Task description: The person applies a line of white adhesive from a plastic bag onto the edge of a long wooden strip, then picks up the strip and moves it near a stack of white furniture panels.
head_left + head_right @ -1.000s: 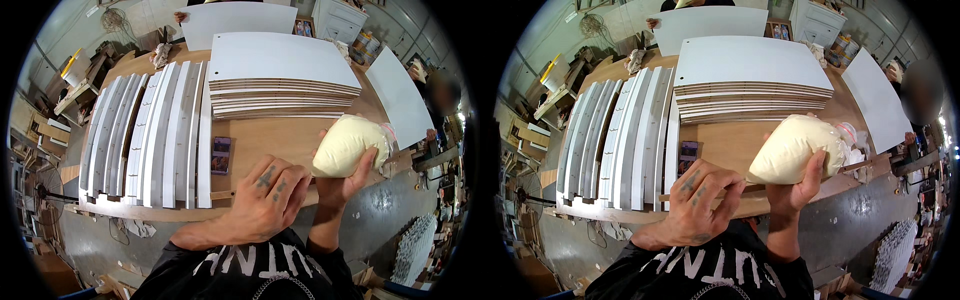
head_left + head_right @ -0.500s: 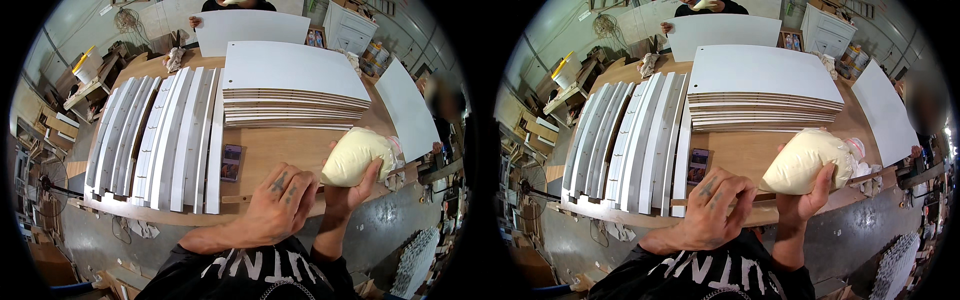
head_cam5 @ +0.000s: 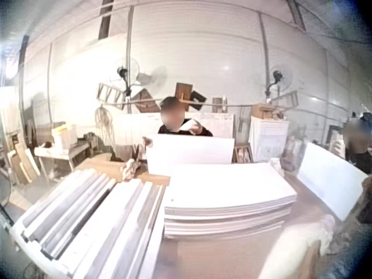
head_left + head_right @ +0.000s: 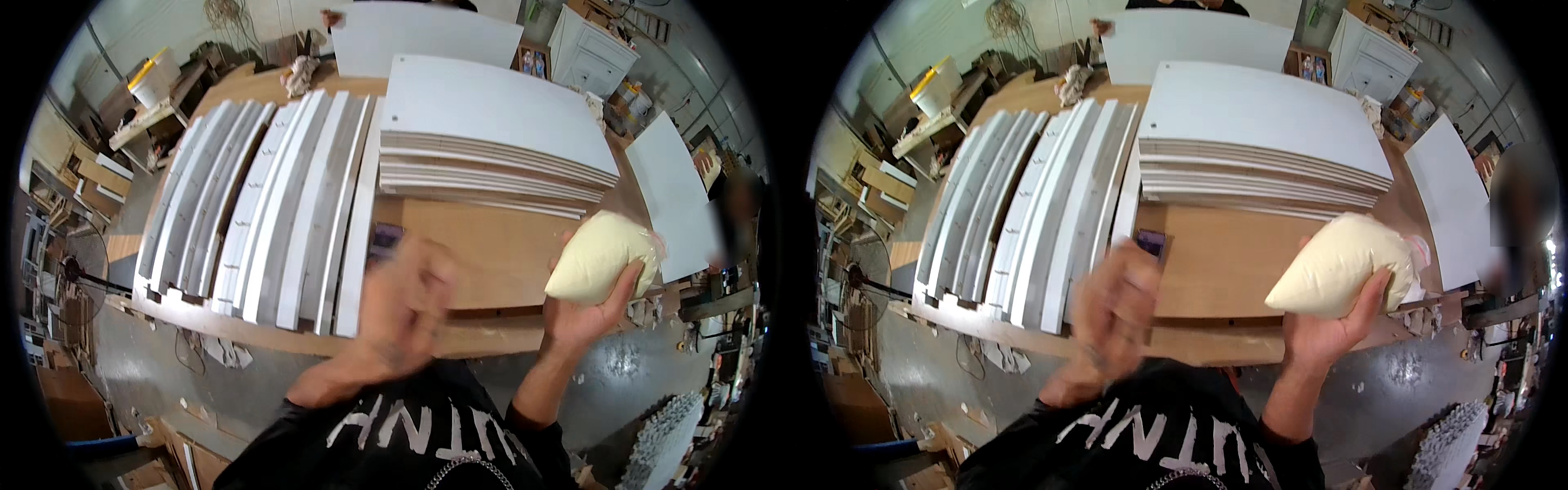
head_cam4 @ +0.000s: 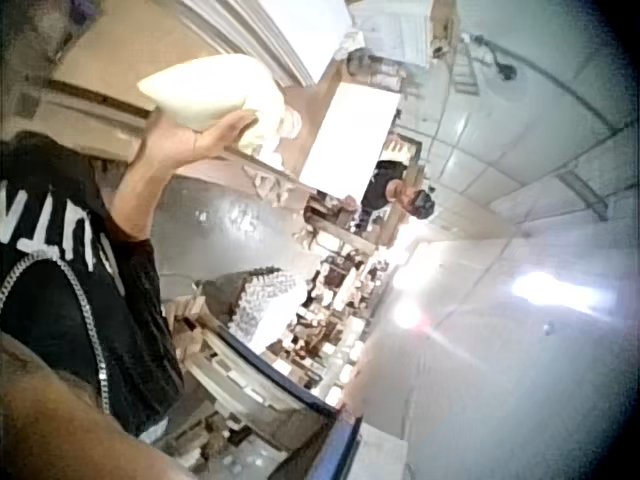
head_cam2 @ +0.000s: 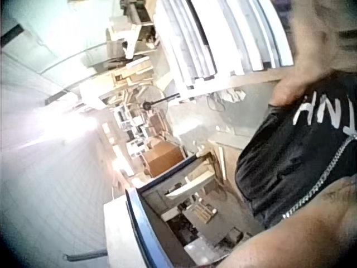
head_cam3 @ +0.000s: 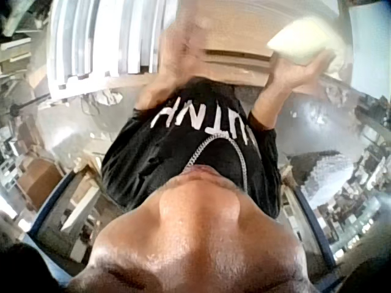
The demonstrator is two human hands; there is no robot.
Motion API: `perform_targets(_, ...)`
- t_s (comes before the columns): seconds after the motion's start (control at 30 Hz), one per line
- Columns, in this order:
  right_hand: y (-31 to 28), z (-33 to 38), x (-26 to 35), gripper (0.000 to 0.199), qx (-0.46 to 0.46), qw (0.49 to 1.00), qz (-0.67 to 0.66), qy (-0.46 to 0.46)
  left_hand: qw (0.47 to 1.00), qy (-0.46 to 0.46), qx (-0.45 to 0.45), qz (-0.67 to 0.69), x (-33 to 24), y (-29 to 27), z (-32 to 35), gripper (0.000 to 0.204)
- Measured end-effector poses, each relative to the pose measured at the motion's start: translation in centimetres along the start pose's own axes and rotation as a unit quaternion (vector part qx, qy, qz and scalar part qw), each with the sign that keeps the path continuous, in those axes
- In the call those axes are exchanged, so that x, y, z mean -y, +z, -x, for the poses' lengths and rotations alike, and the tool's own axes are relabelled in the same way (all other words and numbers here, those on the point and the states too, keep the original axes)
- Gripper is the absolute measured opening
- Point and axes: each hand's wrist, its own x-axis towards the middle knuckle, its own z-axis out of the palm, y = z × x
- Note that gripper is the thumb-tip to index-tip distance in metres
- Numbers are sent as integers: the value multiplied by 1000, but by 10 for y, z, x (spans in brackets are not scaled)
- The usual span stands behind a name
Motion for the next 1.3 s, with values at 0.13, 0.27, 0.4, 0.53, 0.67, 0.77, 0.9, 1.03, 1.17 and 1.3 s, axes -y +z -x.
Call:
perform_targets(0.13,-6,-4,0,50,21,1000,1,-19,978,-106,-178,11,32,-36,12,38)
perform_targets(0.27,-3,-6,-6,50,62,998,21,-1,948,-177,-233,125,49,-31,35,32)
perform_targets(0.4,31,7,-15,55,25,993,107,-44,919,-247,-213,219,60,-11,36,20)
perform_targets(0.53,33,24,-27,54,76,991,108,26,904,-271,-218,249,65,-14,35,20)
perform_targets(0.67,27,24,-42,54,164,971,173,-9,892,-289,-187,292,66,-19,34,25)
perform_targets(0.77,31,27,-48,55,214,958,189,-33,890,-297,-176,296,65,-21,35,31)
perform_targets(0.9,37,34,-54,54,234,954,187,-30,892,-305,-178,282,63,-21,36,39)
perform_targets(1.03,38,35,-55,54,230,955,185,-20,881,-327,-197,279,61,-19,34,41)
perform_targets(1.17,41,36,-51,72,223,958,180,16,897,-309,-178,261,66,-21,37,40)
perform_targets(1.3,44,36,-53,71,223,956,190,-6,900,-312,-168,255,67,-22,38,37)
